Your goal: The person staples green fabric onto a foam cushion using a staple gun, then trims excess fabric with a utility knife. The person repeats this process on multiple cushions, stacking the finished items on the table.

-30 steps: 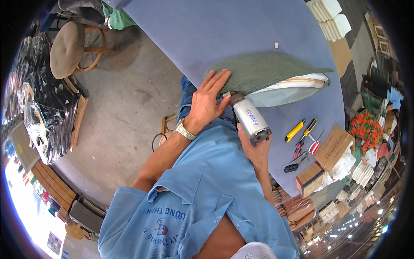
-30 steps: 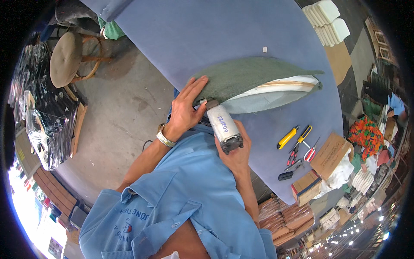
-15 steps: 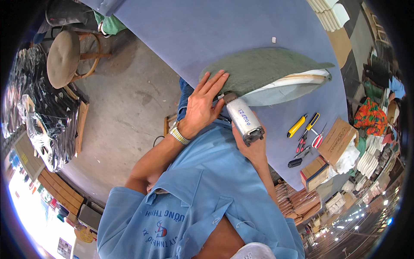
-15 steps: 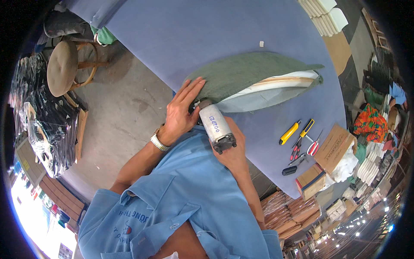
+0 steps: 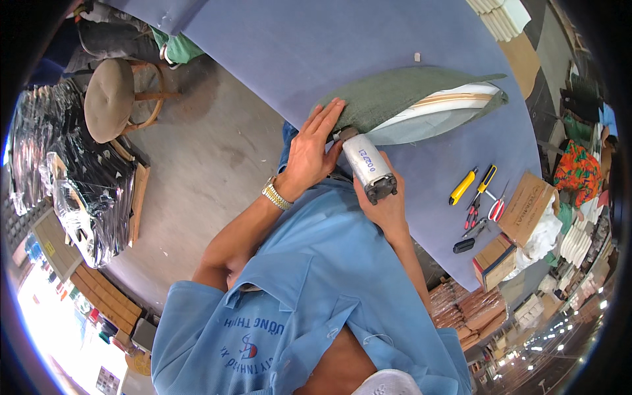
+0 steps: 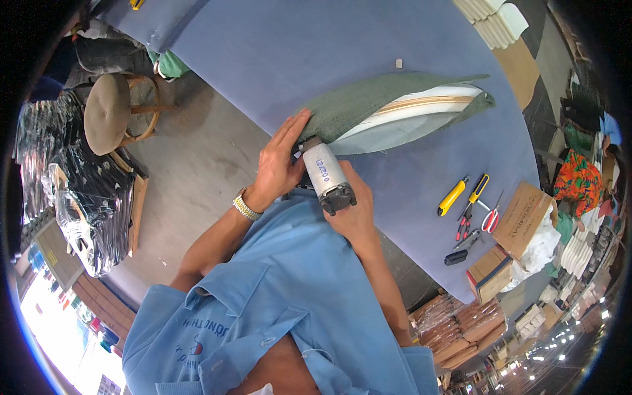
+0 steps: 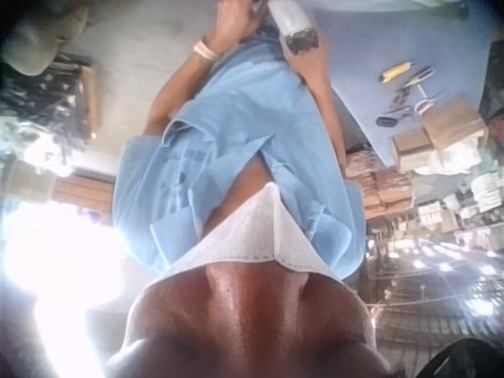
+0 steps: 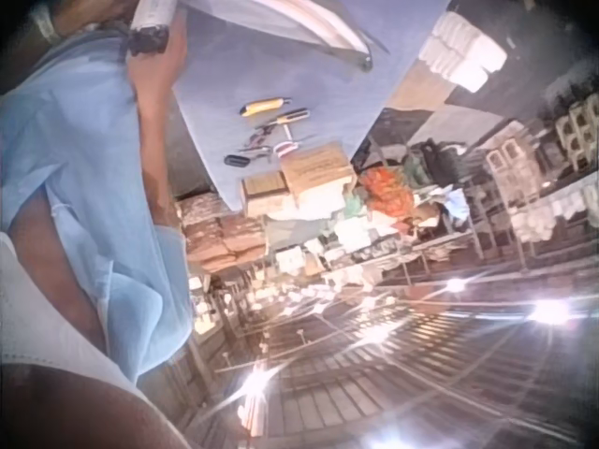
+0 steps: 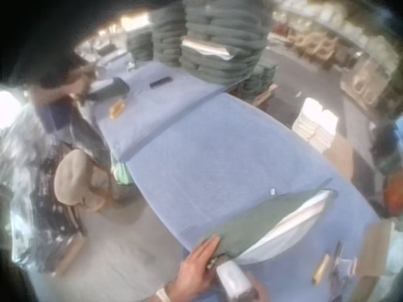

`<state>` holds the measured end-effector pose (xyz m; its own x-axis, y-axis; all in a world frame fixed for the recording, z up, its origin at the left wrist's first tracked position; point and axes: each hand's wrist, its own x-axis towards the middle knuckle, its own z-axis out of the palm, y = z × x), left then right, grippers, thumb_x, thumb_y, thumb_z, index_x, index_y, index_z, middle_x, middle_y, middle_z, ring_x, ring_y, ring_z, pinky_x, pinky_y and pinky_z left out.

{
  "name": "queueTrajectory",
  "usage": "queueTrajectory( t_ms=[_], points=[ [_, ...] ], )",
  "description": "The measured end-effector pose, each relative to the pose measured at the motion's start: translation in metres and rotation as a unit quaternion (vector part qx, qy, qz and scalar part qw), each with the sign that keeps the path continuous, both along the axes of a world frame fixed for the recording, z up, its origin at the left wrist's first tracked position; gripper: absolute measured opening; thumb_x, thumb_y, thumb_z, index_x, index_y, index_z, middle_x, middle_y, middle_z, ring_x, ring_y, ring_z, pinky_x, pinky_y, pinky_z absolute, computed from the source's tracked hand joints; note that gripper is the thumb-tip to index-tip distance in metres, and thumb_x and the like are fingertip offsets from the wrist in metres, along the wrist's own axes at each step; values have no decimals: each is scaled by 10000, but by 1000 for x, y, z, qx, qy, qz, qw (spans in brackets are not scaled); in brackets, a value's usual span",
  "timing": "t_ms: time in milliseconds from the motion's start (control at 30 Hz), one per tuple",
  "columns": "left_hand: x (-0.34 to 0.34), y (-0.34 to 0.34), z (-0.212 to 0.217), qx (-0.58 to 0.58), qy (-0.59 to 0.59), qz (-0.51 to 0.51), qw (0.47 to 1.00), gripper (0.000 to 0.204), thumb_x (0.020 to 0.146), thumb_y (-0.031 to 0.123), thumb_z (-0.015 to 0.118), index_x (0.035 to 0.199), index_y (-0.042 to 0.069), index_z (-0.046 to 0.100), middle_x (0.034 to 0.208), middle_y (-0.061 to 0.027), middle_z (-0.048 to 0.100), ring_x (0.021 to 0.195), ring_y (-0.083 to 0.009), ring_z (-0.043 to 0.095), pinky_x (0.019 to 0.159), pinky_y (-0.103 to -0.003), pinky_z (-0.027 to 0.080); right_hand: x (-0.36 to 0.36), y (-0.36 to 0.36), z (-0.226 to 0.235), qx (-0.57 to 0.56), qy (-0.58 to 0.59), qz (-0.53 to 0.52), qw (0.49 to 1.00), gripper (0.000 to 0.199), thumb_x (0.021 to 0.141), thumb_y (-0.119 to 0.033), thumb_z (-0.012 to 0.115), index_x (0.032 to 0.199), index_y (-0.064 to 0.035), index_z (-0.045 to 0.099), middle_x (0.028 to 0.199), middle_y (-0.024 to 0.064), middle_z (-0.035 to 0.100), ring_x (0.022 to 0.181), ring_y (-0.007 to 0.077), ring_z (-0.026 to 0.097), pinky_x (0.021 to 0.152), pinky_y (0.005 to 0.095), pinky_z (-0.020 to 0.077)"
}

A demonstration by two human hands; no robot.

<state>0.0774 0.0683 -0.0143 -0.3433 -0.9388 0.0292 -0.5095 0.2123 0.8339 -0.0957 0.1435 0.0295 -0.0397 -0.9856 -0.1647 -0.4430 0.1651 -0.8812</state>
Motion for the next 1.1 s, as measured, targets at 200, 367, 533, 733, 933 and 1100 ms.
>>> queueTrajectory(
  t_ms=[200,367,533,733,933,1100],
  points=[
    [0,4,-9,-5,-21,18,1000,837,826,40,794,1564,56,399,1538,-220,505,1415,-439,480,1105,-484,496,-11,14,-8,-29,-26,-29,999,417,757,-43,801,1136,19,638,1000,180,686,870,379,695,795,386,544],
    [-5,14,-12,-21,-31,48,998,830,834,95,808,1561,49,410,1524,-234,518,1374,-410,535,1084,-461,508,-52,67,13,67,-26,-71,995,399,776,-73,827,1118,37,654,1034,158,684,927,328,698,822,356,532],
    [-3,16,-15,9,-29,52,998,837,832,203,842,1534,11,429,1539,-219,508,1396,-371,525,1090,-438,507,-120,91,-22,104,187,-164,963,442,798,-132,826,1168,44,661,1145,204,671,963,382,690,874,409,544],
    [-3,19,-11,-13,-44,12,999,831,805,188,864,1509,0,465,1517,-216,536,1393,-360,534,1099,-430,500,-191,94,-109,51,245,-256,934,635,848,-198,813,1392,16,566,1357,239,579,1218,386,608,1000,452,517],
    [-5,24,-17,-26,-74,-23,997,873,774,121,865,1529,1,443,1547,-234,498,1421,-384,502,1100,-446,498,-167,-31,-25,-91,192,-365,906,862,850,-199,801,1567,-5,363,1618,248,350,1371,430,510,1150,455,421],
    [-5,29,-16,-22,-94,-46,994,885,769,127,871,1532,6,440,1559,-235,485,1436,-385,485,1108,-445,492,-190,-82,-36,-98,212,-419,878,705,865,-128,716,1486,32,424,1518,255,471,1351,414,527,1164,450,393]
  ],
)
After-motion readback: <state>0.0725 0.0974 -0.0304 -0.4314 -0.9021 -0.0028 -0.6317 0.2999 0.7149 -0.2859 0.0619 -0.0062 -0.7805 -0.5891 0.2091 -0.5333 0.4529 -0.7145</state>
